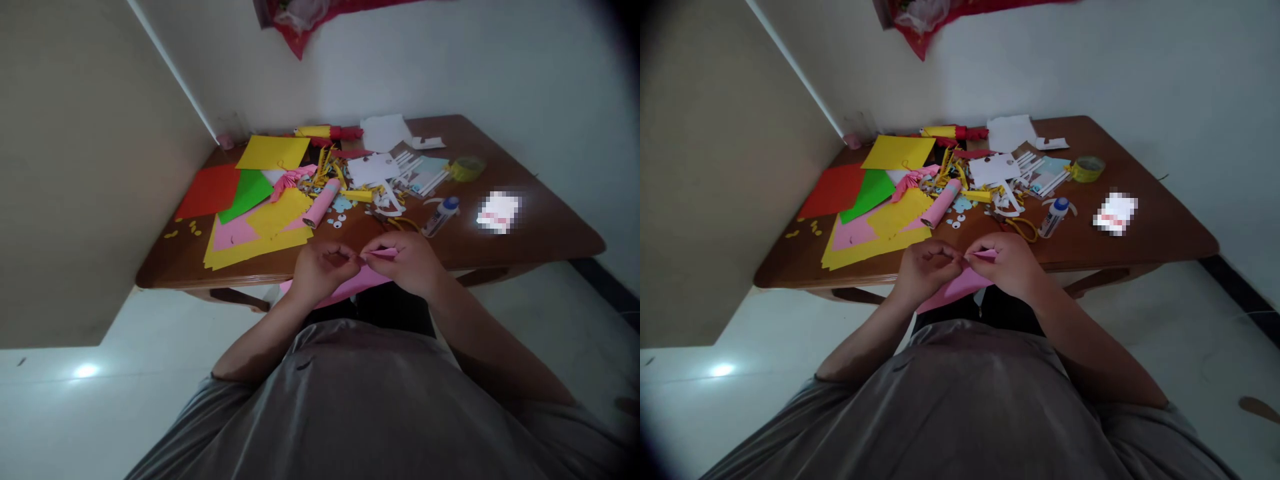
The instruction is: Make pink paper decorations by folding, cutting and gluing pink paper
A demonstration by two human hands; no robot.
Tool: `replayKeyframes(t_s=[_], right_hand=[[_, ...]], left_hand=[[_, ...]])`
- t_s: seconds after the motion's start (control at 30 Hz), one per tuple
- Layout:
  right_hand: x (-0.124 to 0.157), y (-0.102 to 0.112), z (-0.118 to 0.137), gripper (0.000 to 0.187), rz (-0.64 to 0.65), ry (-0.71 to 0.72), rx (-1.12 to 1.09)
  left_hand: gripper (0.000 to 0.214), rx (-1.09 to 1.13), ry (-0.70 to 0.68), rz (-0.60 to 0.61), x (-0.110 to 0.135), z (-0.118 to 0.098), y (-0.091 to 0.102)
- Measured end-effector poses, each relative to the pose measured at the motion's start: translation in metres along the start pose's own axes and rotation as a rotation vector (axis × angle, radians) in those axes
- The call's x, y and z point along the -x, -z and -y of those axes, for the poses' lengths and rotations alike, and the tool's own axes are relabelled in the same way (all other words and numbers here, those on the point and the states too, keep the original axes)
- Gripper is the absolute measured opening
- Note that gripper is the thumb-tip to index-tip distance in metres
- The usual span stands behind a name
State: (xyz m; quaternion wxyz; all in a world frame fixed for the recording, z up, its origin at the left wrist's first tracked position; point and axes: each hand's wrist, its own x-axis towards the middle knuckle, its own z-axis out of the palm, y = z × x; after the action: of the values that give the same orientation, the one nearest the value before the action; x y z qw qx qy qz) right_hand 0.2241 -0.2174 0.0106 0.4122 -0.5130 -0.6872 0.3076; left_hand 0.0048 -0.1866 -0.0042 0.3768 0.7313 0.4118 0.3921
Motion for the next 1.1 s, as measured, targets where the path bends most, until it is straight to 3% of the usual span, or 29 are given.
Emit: replayKeyframes(t_s=[0.3, 0.5, 0.9, 1.1], right_hand=[[0.005, 0.009, 0.005, 0.011, 0.038, -0.052, -0.004], [0.007, 0.030, 0.007, 0.015, 0.009, -0.092, 0.014], [0.018, 0.075, 0.004, 0.015, -0.139, -0.365, 0.061], [0.034, 0.093, 0.015, 0.013, -0.330, -0.475, -0.007]], left_hand=[[0.003, 0.041, 0.035, 0.054, 0.010, 0.008, 0.007], [0.005, 0.071, 0.029, 0.072, 0.013, 0.005, 0.017], [0.003, -0.051, 0.005, 0.049, 0.018, 0.023, 0.045], [0.009, -0.101, -0.062, -0.008, 0.026, 0.025, 0.066]])
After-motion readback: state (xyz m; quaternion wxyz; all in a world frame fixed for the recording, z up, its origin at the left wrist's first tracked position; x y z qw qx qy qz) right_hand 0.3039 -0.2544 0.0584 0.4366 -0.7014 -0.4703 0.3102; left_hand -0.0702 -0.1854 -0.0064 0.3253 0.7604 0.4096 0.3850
